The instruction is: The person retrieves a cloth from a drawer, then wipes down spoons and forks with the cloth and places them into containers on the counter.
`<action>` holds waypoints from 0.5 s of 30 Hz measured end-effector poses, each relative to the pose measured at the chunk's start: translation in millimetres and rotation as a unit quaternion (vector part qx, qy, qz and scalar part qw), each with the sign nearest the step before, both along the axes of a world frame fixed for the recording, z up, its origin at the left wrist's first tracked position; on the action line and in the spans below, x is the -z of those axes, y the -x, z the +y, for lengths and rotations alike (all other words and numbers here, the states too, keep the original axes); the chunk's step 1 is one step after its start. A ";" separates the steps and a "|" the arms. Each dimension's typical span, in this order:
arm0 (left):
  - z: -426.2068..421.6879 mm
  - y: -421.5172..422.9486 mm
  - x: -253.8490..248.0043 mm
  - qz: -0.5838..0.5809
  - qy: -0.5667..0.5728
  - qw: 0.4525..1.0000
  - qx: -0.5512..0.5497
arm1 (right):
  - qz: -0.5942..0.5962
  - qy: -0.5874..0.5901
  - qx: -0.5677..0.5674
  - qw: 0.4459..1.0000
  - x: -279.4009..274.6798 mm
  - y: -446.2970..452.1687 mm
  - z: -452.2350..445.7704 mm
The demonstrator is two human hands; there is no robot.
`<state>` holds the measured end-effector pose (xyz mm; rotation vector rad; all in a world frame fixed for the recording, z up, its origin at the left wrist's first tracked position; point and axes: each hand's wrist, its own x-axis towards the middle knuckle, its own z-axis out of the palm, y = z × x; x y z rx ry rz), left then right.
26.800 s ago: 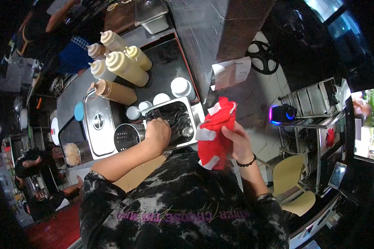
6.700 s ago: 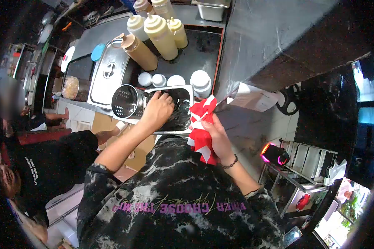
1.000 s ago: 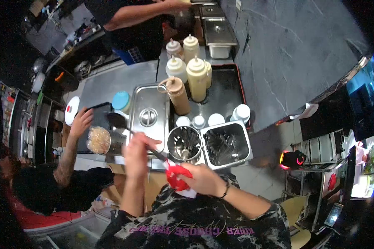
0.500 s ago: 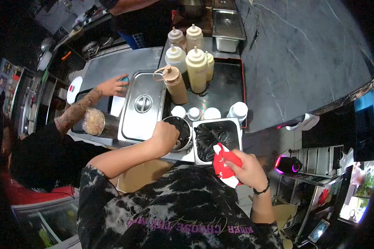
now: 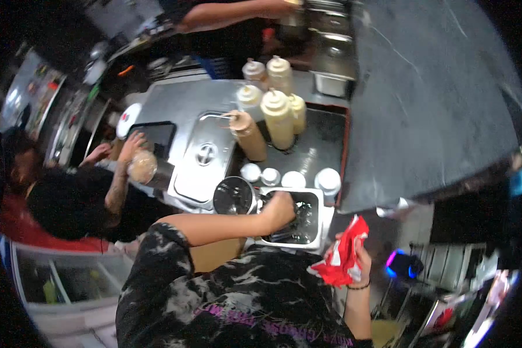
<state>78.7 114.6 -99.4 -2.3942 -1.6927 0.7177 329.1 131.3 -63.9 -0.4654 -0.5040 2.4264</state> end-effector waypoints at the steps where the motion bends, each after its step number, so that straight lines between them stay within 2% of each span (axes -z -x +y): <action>1: -0.9 -5.4 -1.3 0.027 -0.004 1.000 -0.003 | -0.002 0.015 -0.015 1.000 1.8 -0.8 -1.6; 4: -5.7 -13.1 -0.2 0.098 0.023 0.995 0.004 | -0.010 0.048 -0.052 0.997 9.8 -3.2 -2.5; 5: -7.1 -14.4 1.9 0.102 0.024 0.994 -0.009 | -0.070 0.059 -0.034 0.995 6.4 -2.0 -3.8; 8: -9.4 -18.3 11.1 0.114 0.005 0.993 -0.027 | -0.087 0.055 -0.049 0.994 -1.9 -8.1 4.4; 10: -7.7 -22.9 9.6 0.098 -0.002 0.987 -0.125 | -0.089 0.030 -0.066 0.993 -1.0 -13.8 15.0; 11: -7.1 -21.2 8.8 0.087 -0.005 0.988 -0.123 | -0.085 0.019 -0.074 0.993 -1.6 -15.4 20.3; 15: -1.6 -24.3 -17.1 0.142 0.019 0.980 -0.139 | -0.083 0.005 -0.094 0.992 -4.3 -18.3 35.1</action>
